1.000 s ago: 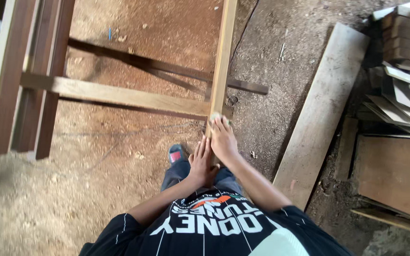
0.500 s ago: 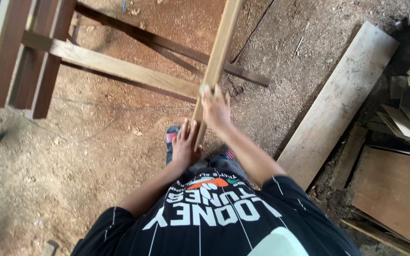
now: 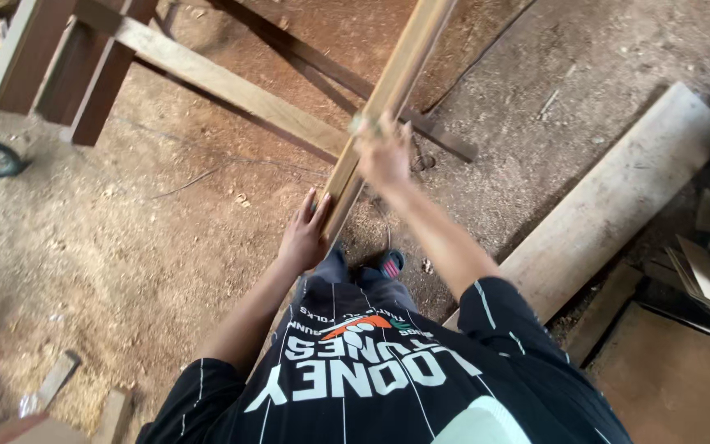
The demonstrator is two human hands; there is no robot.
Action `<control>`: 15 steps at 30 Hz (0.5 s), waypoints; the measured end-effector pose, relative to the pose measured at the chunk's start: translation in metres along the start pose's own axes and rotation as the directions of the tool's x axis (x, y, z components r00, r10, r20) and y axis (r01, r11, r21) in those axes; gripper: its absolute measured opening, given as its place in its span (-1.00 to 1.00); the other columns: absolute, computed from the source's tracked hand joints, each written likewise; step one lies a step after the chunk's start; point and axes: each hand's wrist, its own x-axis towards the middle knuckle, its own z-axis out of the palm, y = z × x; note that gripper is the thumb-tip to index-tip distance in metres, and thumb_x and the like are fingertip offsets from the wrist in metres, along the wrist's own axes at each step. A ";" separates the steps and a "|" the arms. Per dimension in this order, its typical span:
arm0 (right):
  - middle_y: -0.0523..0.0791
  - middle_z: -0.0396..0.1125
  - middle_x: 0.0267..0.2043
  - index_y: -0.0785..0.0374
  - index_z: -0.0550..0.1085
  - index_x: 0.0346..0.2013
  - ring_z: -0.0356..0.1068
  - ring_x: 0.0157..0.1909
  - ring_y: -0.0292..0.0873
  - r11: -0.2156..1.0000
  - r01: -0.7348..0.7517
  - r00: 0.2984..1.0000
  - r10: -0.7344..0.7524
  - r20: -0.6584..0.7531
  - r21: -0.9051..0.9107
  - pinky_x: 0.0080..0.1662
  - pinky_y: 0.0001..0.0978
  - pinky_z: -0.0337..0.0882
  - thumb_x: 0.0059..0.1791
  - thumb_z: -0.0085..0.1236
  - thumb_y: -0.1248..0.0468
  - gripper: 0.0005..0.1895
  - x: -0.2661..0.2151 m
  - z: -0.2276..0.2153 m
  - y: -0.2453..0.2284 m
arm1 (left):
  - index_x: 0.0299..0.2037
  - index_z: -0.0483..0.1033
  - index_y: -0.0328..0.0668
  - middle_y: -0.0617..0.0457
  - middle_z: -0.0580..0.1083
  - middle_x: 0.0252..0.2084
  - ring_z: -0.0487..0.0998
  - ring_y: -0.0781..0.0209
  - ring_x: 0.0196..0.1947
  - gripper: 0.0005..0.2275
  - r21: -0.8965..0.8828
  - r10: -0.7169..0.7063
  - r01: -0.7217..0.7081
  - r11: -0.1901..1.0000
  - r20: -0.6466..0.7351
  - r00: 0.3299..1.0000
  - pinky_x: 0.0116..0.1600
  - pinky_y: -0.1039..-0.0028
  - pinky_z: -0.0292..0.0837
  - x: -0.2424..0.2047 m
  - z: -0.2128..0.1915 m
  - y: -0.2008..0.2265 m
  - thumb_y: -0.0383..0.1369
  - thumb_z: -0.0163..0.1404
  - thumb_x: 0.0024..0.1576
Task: The person sands the surface of various wooden frame pieces and thin strips of wood by hand. They repeatedly move a piece of sandpaper along the length and edges of the wood to smooth it.
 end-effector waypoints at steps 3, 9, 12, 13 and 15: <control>0.02 0.19 0.27 0.17 0.39 0.08 -0.11 0.43 0.09 0.990 -0.108 0.992 0.113 -0.052 0.094 0.35 0.27 -0.31 0.09 -0.15 0.26 -0.72 0.043 -0.023 0.022 | 0.40 0.02 0.06 -0.29 0.00 0.41 0.29 -0.35 0.15 -0.24 0.013 0.015 -0.015 1.000 -0.013 1.000 0.17 0.04 0.29 0.000 0.001 -0.003 -0.48 0.01 -0.10; 0.20 0.18 0.27 0.32 0.29 0.25 -0.08 0.40 0.09 0.991 0.129 0.975 -0.118 -0.190 0.044 0.34 0.20 -0.25 0.10 -0.09 0.26 -0.57 0.002 0.001 0.005 | 0.38 0.03 0.16 -0.22 0.03 0.40 0.26 -0.29 0.20 -0.25 0.029 -0.028 0.028 0.999 -0.009 1.000 0.22 0.02 0.25 -0.004 -0.008 0.010 -0.45 0.02 -0.09; -0.04 0.28 0.25 0.20 0.33 -0.01 -0.06 0.42 0.08 0.955 0.280 0.951 -0.289 -0.106 -0.095 0.37 0.25 -0.30 0.09 -0.09 0.22 -0.79 -0.024 0.005 0.002 | 0.40 0.01 0.12 -0.23 0.01 0.39 0.22 -0.28 0.23 -0.25 0.045 -0.052 0.050 0.998 0.025 0.998 0.25 -0.01 0.19 -0.003 -0.011 0.013 -0.44 0.03 -0.07; -0.06 0.31 0.20 0.16 0.33 0.04 -0.04 0.45 0.00 0.985 0.150 0.989 -0.147 0.030 -0.084 0.42 0.21 -0.28 0.11 -0.15 0.23 -0.77 -0.019 0.001 0.005 | 0.40 0.00 0.10 -0.24 0.01 0.39 0.20 -0.29 0.24 -0.26 0.041 -0.053 0.051 0.998 0.036 0.998 0.24 -0.01 0.20 -0.002 -0.011 0.013 -0.43 0.03 -0.06; -0.10 0.36 0.12 0.07 0.34 0.15 0.00 0.50 -0.18 0.986 -0.116 0.946 0.146 0.290 -0.118 0.51 0.12 -0.24 0.16 -0.26 0.26 -0.70 0.009 -0.010 0.020 | 0.40 -0.01 0.07 -0.25 0.00 0.38 0.18 -0.30 0.26 -0.27 0.036 -0.052 0.050 0.998 0.057 0.997 0.23 0.00 0.21 0.000 -0.008 0.011 -0.43 0.02 -0.03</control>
